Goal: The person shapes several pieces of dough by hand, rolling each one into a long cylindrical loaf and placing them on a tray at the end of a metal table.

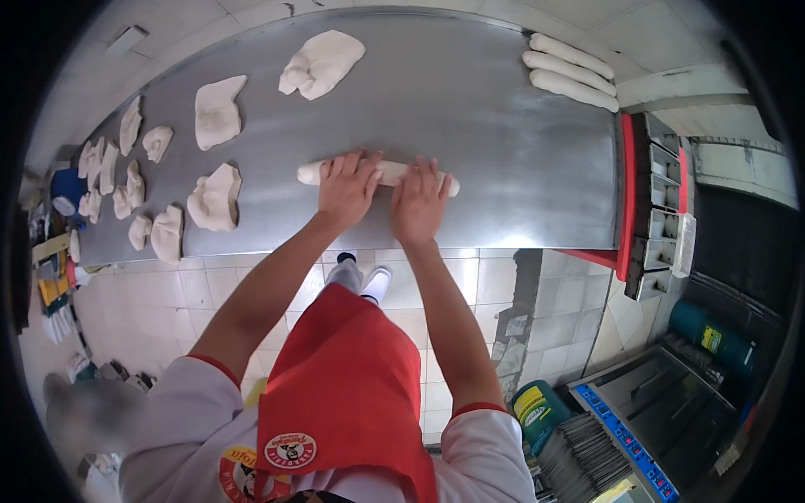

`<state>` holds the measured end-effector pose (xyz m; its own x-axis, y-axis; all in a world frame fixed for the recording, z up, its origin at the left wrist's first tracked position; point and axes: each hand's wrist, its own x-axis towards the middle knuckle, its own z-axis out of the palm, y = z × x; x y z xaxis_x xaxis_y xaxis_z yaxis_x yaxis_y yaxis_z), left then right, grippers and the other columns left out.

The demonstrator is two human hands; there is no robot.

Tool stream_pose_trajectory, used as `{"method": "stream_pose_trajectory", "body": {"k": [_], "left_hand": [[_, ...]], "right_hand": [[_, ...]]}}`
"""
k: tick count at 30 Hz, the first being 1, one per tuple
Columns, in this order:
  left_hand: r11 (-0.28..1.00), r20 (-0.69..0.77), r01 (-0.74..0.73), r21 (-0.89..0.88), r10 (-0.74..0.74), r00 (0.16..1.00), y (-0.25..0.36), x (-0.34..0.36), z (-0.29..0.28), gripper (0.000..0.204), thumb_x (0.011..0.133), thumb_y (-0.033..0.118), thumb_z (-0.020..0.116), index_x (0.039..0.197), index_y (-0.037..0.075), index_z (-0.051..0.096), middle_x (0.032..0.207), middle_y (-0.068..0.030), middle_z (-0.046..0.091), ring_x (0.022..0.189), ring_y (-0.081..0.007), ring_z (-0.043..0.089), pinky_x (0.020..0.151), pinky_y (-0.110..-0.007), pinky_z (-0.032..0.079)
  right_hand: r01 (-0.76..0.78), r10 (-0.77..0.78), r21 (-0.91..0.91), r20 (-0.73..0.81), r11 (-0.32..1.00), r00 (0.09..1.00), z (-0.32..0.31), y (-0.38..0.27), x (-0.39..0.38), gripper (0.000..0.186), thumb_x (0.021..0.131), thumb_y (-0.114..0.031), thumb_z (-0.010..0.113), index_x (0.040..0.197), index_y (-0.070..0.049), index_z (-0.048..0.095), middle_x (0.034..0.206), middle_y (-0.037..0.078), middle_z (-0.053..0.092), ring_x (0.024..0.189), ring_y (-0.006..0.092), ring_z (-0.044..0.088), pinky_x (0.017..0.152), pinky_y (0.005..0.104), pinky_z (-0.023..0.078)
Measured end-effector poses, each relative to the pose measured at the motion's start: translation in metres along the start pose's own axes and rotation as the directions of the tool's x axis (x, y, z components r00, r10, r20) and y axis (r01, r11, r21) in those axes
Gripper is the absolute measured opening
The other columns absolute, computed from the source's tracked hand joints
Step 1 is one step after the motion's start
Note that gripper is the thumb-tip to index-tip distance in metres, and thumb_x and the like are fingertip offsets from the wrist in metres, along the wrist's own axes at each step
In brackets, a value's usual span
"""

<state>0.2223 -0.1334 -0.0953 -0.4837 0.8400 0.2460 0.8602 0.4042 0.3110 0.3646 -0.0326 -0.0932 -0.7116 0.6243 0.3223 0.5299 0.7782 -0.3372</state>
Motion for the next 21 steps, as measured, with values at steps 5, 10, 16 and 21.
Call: {"method": "stream_pose_trajectory", "body": {"k": [5,10,16,21], "left_hand": [[0.988,-0.059,0.096,0.124,-0.089,0.994,-0.019,0.038,0.018,0.046,0.103,0.045,0.058,0.139,0.017,0.066,0.135,-0.0087,0.062,0.123,-0.0299,0.057,0.103,-0.053,0.039],[0.989,-0.154,0.116,0.087,-0.102,0.983,-0.051,0.114,0.028,0.044,0.100,0.042,0.061,0.135,0.017,0.067,0.134,-0.0069,0.062,0.124,-0.0292,0.057,0.102,-0.054,0.040],[0.998,-0.112,0.068,0.000,-0.067,0.991,-0.070,0.117,0.026,0.046,0.103,0.045,0.061,0.137,0.015,0.066,0.139,-0.0072,0.060,0.127,-0.0291,0.055,0.106,-0.052,0.038],[0.990,0.211,-0.139,-0.027,0.142,0.967,-0.079,0.069,-0.025,0.052,0.097,0.038,0.075,0.146,0.022,0.063,0.134,-0.0051,0.058,0.128,-0.0268,0.054,0.109,-0.050,0.037]], "right_hand": [[-0.127,0.125,-0.095,-0.021,0.987,0.992,0.042,-0.004,0.036,0.045,0.106,-0.034,0.056,0.142,-0.009,0.064,0.152,0.014,0.060,0.152,0.0400,0.046,0.124,0.0673,0.029],[-0.184,0.175,-0.158,-0.073,0.970,0.982,0.054,0.033,0.132,0.052,0.104,-0.044,0.053,0.140,-0.008,0.064,0.153,0.016,0.057,0.154,0.0403,0.043,0.123,0.0712,0.027],[-0.034,0.033,-0.093,-0.010,0.995,0.999,0.043,0.036,0.132,0.055,0.103,-0.046,0.057,0.142,-0.007,0.061,0.150,0.019,0.058,0.150,0.0382,0.046,0.124,0.0677,0.027],[0.081,-0.059,-0.094,0.214,0.992,0.975,-0.006,0.052,0.077,0.057,0.100,-0.034,0.068,0.148,-0.007,0.057,0.146,0.013,0.061,0.140,0.0352,0.053,0.123,0.0588,0.033]]}}
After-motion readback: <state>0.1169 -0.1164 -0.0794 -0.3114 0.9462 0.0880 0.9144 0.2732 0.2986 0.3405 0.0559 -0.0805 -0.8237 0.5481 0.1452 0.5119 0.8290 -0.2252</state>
